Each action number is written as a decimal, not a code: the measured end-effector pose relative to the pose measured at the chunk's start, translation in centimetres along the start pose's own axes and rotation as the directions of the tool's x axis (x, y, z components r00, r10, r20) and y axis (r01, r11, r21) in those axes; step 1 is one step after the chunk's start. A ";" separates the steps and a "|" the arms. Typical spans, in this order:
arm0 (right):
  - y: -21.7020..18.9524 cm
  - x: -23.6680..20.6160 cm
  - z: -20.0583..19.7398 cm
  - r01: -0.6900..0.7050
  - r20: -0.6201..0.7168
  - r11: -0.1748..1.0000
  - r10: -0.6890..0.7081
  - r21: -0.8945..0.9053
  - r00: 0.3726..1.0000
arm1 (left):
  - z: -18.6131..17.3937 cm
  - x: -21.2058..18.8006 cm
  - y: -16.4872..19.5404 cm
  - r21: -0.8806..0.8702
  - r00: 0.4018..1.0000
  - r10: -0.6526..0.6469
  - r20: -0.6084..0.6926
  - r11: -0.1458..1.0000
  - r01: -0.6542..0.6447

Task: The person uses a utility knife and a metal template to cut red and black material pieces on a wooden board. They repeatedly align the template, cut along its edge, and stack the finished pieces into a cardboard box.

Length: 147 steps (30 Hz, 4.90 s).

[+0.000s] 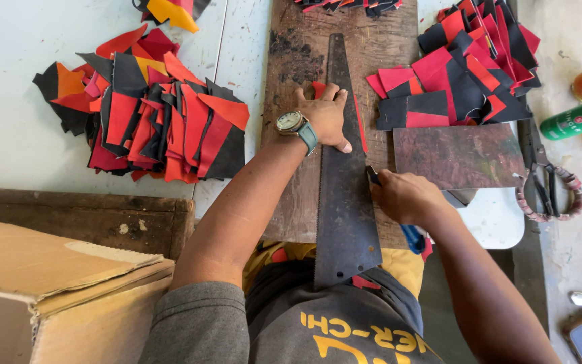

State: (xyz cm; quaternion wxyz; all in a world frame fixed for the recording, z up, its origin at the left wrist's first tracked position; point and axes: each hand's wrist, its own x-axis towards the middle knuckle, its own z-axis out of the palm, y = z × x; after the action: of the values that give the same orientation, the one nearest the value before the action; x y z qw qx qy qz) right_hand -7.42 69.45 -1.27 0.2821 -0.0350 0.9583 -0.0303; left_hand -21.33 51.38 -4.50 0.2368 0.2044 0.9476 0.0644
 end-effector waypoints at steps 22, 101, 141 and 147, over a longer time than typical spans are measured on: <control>1.6 20.3 -5.8 0.329 0.000 0.825 -0.370 -0.460 0.929 | -0.3 1.0 -1.0 -0.102 0.999 0.028 -0.037 0.994 -0.032; 15.7 6.8 -4.1 0.333 -0.457 0.730 -0.032 0.597 0.889 | 1.3 1.9 -0.6 -0.090 0.995 0.051 -0.081 0.994 -0.058; 18.4 -2.7 -1.3 0.122 -0.654 0.957 0.084 0.263 0.752 | 1.7 6.4 0.1 -0.068 0.998 0.007 -0.057 0.998 -0.011; 14.8 1.6 -2.8 0.254 -0.711 0.963 -0.118 0.087 0.693 | 1.5 6.5 -0.1 -0.043 0.999 -0.003 -0.036 0.999 0.002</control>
State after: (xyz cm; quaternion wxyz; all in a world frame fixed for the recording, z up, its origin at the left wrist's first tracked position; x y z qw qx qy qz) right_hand -10.97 84.12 -0.93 -0.1045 -0.0926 0.9780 -0.1552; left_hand -25.86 54.00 -8.56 0.2240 0.1968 0.9504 0.0881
